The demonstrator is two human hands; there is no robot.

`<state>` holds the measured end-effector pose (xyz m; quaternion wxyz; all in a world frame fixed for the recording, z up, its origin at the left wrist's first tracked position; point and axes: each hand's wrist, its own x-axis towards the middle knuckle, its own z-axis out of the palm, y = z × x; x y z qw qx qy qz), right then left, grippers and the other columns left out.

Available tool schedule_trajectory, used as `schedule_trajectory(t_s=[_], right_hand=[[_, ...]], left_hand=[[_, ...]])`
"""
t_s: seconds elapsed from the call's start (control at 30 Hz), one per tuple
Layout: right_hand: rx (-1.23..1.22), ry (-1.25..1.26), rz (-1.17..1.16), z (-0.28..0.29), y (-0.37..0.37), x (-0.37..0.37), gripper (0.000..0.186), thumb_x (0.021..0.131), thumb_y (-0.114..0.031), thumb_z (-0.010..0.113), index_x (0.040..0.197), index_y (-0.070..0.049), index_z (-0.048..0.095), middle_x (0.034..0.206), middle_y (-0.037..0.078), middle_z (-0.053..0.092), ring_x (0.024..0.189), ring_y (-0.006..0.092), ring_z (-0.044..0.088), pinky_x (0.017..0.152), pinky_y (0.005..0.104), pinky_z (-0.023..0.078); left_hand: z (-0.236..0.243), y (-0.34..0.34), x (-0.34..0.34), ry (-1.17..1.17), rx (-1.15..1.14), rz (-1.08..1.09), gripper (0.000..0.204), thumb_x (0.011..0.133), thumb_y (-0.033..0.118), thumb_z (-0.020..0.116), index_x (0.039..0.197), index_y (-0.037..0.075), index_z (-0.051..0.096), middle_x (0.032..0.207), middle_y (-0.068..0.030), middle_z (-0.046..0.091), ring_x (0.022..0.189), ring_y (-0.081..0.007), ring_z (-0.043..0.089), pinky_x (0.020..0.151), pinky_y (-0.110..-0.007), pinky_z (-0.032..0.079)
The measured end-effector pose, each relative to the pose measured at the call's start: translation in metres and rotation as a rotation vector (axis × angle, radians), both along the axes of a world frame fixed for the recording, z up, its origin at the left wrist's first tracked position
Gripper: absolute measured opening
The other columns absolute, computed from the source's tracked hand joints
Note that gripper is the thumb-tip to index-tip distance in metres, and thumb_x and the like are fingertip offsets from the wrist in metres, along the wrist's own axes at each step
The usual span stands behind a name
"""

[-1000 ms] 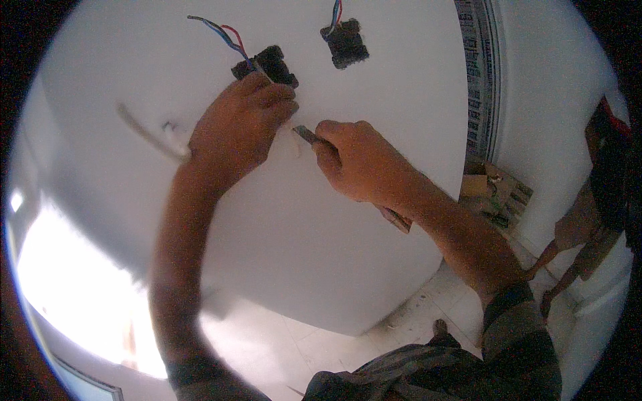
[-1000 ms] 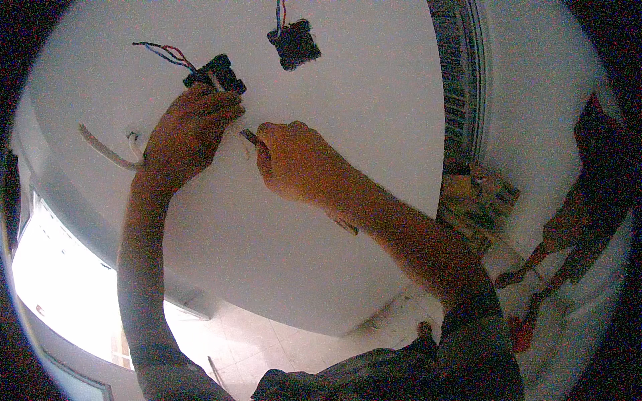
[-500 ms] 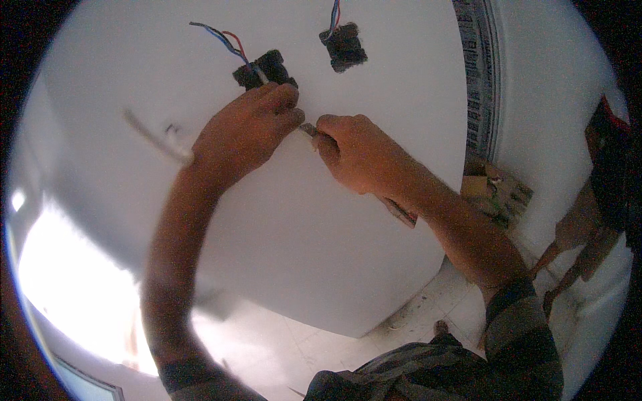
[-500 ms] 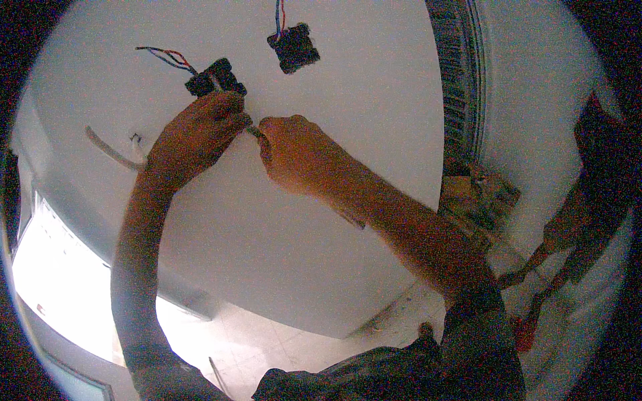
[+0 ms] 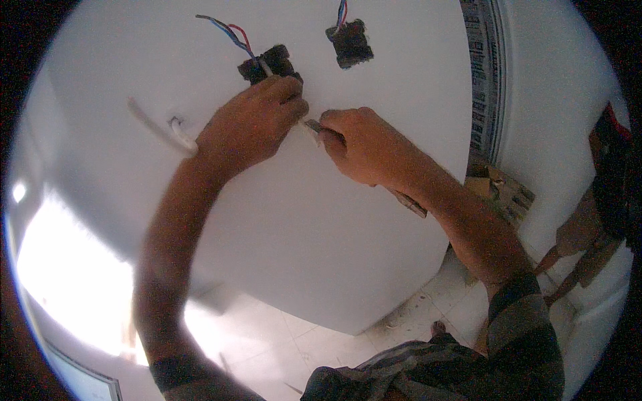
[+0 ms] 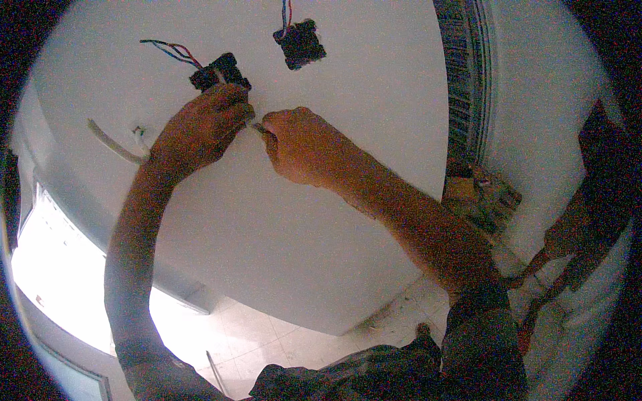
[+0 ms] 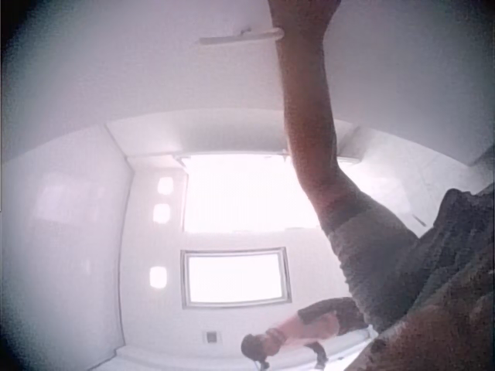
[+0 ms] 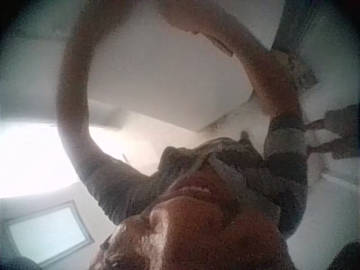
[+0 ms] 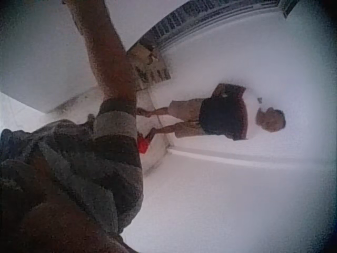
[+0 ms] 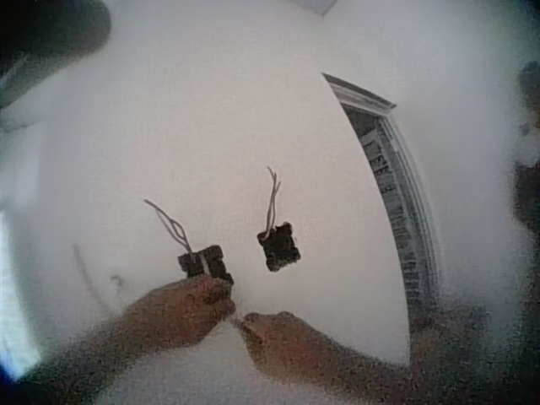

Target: The person strips the insulation from electrical wires using a utility knife and pliers, then arranges the wires into wall-mounted junction boxes. The person handles multiple colored wires and secures them within the boxes.

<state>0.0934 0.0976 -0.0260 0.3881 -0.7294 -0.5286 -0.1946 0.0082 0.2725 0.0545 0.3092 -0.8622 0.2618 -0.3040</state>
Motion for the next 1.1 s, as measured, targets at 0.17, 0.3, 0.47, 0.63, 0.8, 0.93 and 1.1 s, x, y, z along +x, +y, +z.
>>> schedule_trajectory(t_s=[0.17, 0.3, 0.47, 0.63, 0.8, 0.93, 1.1], right_hand=[[-0.052, 0.066, 0.016, 0.002, -0.008, -0.011, 0.017, 0.089, -0.015, 0.055, 0.090, 0.001, 0.061, 0.084, 0.025, 0.065, 0.079, 0.0447, 0.065, 0.074, 0.0531, 0.054], [-0.006, -0.036, 0.012, -0.010, -0.015, -0.010, 0.017, 0.089, -0.015, 0.055, 0.091, 0.001, 0.061, 0.085, 0.024, 0.065, 0.078, 0.0442, 0.064, 0.074, 0.0538, 0.053], [-0.034, -0.046, -0.025, -0.010, -0.014, -0.010, 0.017, 0.089, -0.015, 0.055, 0.094, 0.001, 0.060, 0.086, 0.026, 0.065, 0.080, 0.0434, 0.065, 0.075, 0.0532, 0.053], [-0.004, -0.196, -0.086, -0.006, -0.013, -0.008, 0.014, 0.095, -0.012, 0.053, 0.092, 0.001, 0.059, 0.076, 0.021, 0.064, 0.067, 0.0379, 0.066, 0.065, 0.0477, 0.054], [-0.076, -0.080, -0.110, 0.002, -0.021, -0.019, 0.015, 0.093, -0.013, 0.052, 0.096, 0.000, 0.059, 0.079, 0.023, 0.065, 0.074, 0.0400, 0.067, 0.068, 0.0501, 0.055], [-0.128, -0.093, -0.194, 0.006, -0.028, -0.014, 0.019, 0.089, -0.013, 0.052, 0.100, 0.000, 0.060, 0.090, 0.025, 0.066, 0.084, 0.0412, 0.067, 0.075, 0.0520, 0.056], [-0.138, -0.030, -0.238, -0.004, -0.024, 0.000, 0.021, 0.090, -0.015, 0.051, 0.103, -0.001, 0.059, 0.090, 0.025, 0.066, 0.084, 0.0417, 0.067, 0.074, 0.0527, 0.055]], left_hand=[[-0.001, -0.006, -0.007, -0.013, -0.001, 0.021, 0.024, 0.079, 0.003, 0.061, 0.103, 0.003, 0.063, 0.115, -0.0138, 0.057, 0.112, -0.0299, 0.057, 0.096, -0.039, 0.050], [-0.001, -0.014, -0.014, 0.022, -0.007, 0.034, 0.020, 0.088, 0.009, 0.058, 0.106, 0.002, 0.063, 0.118, -0.0184, 0.059, 0.113, -0.0348, 0.057, 0.098, -0.042, 0.049], [0.000, -0.017, -0.018, 0.030, 0.037, 0.027, 0.021, 0.087, 0.009, 0.059, 0.106, 0.002, 0.063, 0.117, -0.0176, 0.059, 0.114, -0.0342, 0.056, 0.099, -0.041, 0.048], [0.013, -0.026, -0.019, 0.081, 0.107, 0.057, 0.021, 0.084, 0.007, 0.060, 0.105, 0.002, 0.063, 0.117, -0.0155, 0.059, 0.114, -0.0314, 0.056, 0.101, -0.039, 0.047], [0.013, -0.027, -0.020, 0.094, 0.162, 0.127, 0.024, 0.088, 0.014, 0.058, 0.109, 0.003, 0.062, 0.120, -0.0162, 0.059, 0.116, -0.0319, 0.055, 0.102, -0.039, 0.047], [0.012, -0.026, -0.007, 0.072, 0.200, 0.124, 0.024, 0.091, 0.013, 0.056, 0.111, 0.002, 0.061, 0.120, -0.0166, 0.059, 0.115, -0.0321, 0.056, 0.101, -0.040, 0.047], [-0.009, -0.006, 0.017, 0.063, 0.098, 0.017, 0.024, 0.090, 0.011, 0.057, 0.112, 0.002, 0.060, 0.116, -0.0175, 0.058, 0.112, -0.0345, 0.056, 0.098, -0.041, 0.048]])
